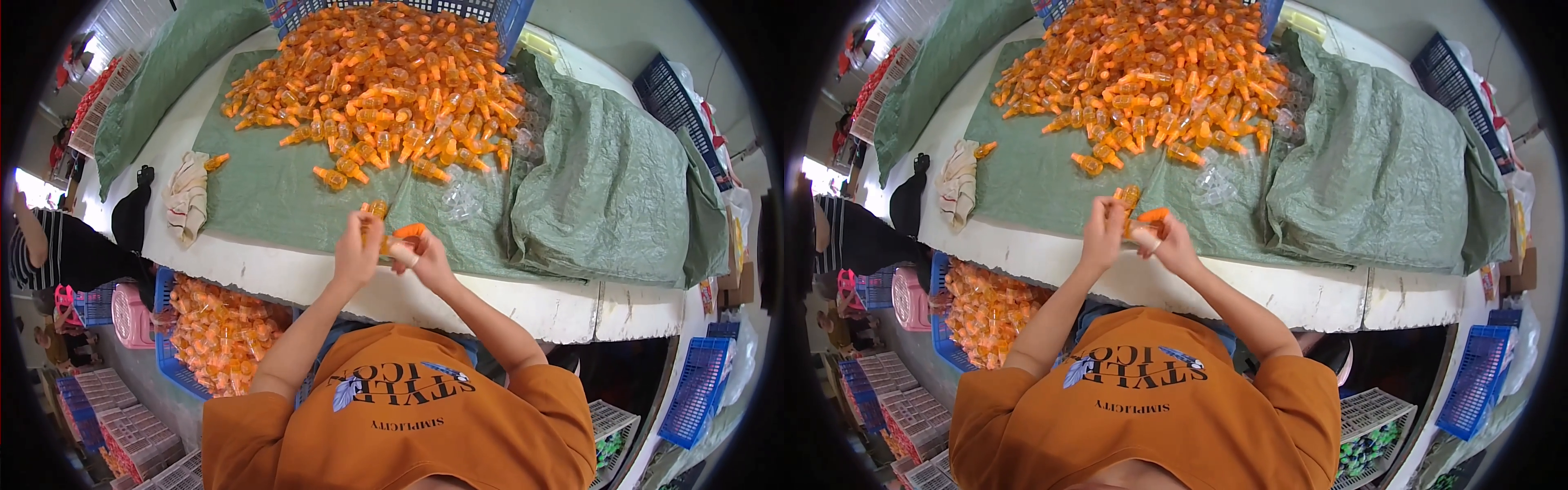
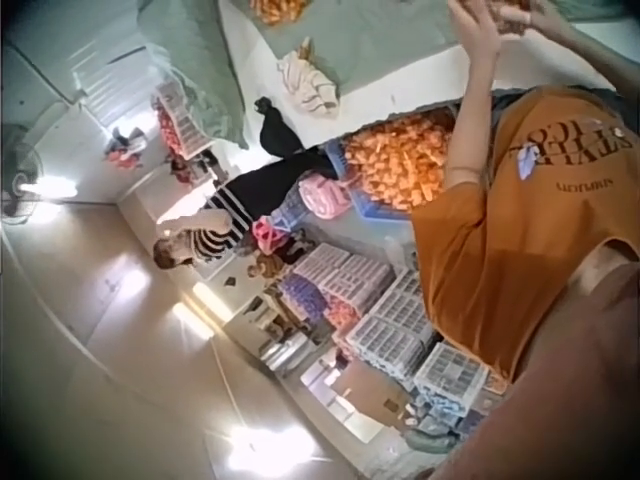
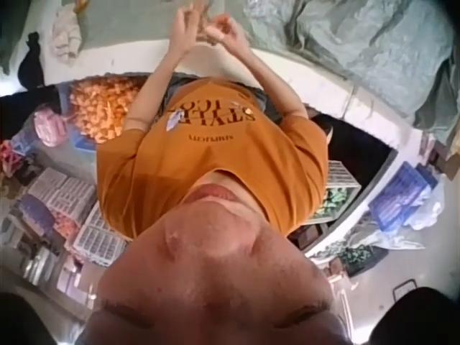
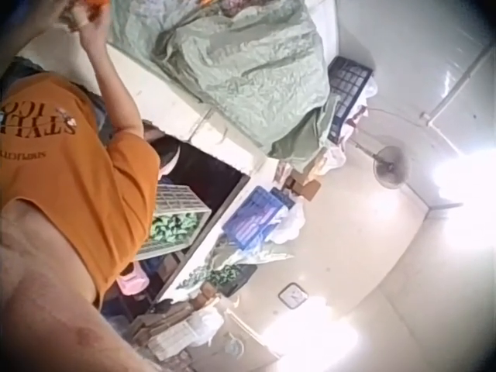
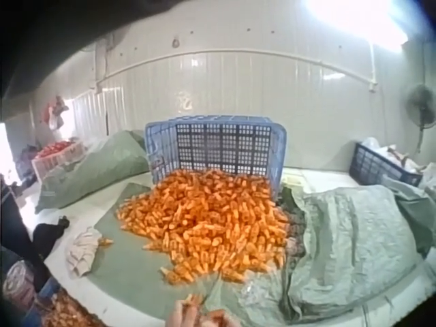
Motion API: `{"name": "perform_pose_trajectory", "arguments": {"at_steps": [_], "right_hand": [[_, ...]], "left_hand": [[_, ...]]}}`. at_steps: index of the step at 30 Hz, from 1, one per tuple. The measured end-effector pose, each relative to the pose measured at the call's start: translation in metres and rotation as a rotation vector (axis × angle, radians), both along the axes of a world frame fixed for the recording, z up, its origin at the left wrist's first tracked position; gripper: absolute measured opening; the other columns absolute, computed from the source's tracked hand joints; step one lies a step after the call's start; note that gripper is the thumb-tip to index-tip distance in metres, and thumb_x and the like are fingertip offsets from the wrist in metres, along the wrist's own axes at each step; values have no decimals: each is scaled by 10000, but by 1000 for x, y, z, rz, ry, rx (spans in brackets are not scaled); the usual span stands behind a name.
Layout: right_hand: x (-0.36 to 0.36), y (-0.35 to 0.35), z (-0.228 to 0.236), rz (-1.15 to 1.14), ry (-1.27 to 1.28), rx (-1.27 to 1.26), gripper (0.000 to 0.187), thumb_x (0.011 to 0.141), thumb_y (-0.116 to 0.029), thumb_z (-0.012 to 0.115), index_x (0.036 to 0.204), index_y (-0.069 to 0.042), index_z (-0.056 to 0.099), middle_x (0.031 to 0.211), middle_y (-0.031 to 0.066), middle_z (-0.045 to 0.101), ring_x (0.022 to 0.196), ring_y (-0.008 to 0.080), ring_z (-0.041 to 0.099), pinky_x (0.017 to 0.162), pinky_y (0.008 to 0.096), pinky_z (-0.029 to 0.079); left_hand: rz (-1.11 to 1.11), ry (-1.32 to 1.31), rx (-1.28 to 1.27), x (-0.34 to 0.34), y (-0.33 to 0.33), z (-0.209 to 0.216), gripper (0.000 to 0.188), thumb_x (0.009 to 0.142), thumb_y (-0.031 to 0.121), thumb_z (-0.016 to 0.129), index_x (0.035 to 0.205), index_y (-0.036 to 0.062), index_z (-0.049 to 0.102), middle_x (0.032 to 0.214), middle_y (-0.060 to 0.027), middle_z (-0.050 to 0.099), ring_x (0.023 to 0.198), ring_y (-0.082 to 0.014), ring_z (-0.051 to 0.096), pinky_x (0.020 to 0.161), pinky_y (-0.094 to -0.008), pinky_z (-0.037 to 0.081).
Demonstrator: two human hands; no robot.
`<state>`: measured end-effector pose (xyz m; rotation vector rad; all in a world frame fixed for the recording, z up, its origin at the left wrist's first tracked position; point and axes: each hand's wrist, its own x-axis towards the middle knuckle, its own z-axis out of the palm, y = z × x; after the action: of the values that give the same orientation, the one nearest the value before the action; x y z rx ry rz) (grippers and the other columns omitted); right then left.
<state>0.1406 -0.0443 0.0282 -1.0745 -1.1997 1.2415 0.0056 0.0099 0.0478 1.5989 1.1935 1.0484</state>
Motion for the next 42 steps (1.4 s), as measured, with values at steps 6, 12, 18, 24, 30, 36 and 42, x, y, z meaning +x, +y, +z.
{"name": "perform_pose_trajectory", "arguments": {"at_steps": [6,12,18,24,30,36,42], "right_hand": [[-16,-21,-10,-145,-461,295,296,805,-214,638,976,-18,495,731,85,603,593,161,577,531,275,462],[-22,-28,4,-7,-60,-211,289,786,-123,621,1035,-30,506,916,128,593,745,217,593,649,292,479],[53,2,25,-29,-1122,407,444,685,-112,627,1115,-79,525,1047,109,556,947,291,520,797,396,435],[97,26,-1,126,-1625,203,412,674,-79,559,1085,-98,540,976,74,560,937,240,492,764,355,403],[87,34,7,-53,-1398,197,340,717,-83,599,1053,-94,542,934,68,563,845,240,536,727,353,428],[65,34,19,-110,-290,-14,326,715,-80,690,1008,-75,547,937,88,575,775,230,585,693,316,479],[28,31,16,-11,-315,374,332,705,-64,708,992,-56,542,924,65,588,818,176,586,703,287,490]], "left_hand": [[-122,99,-125,-7,-1,-8,329,916,269,418,692,30,453,537,-96,505,463,-215,513,457,-335,397],[17,-107,-227,-5,-2,-25,254,866,212,542,688,53,457,603,-12,501,492,-93,441,464,-263,378],[187,-387,-392,-37,27,-50,126,843,120,569,891,41,483,744,-24,515,597,-79,472,503,-224,401],[27,215,-88,-60,47,-40,286,797,117,614,1003,36,434,843,-50,538,631,-116,511,570,-236,445],[-139,783,-84,-46,37,-45,349,785,148,608,1061,36,425,894,-67,548,654,-148,541,547,-269,459],[-192,109,-278,-40,33,8,243,851,232,504,990,39,453,863,-89,551,651,-158,555,553,-290,454],[-408,-134,-502,-16,26,14,244,872,302,459,887,58,453,743,-42,539,527,-104,502,501,-251,438]]}}
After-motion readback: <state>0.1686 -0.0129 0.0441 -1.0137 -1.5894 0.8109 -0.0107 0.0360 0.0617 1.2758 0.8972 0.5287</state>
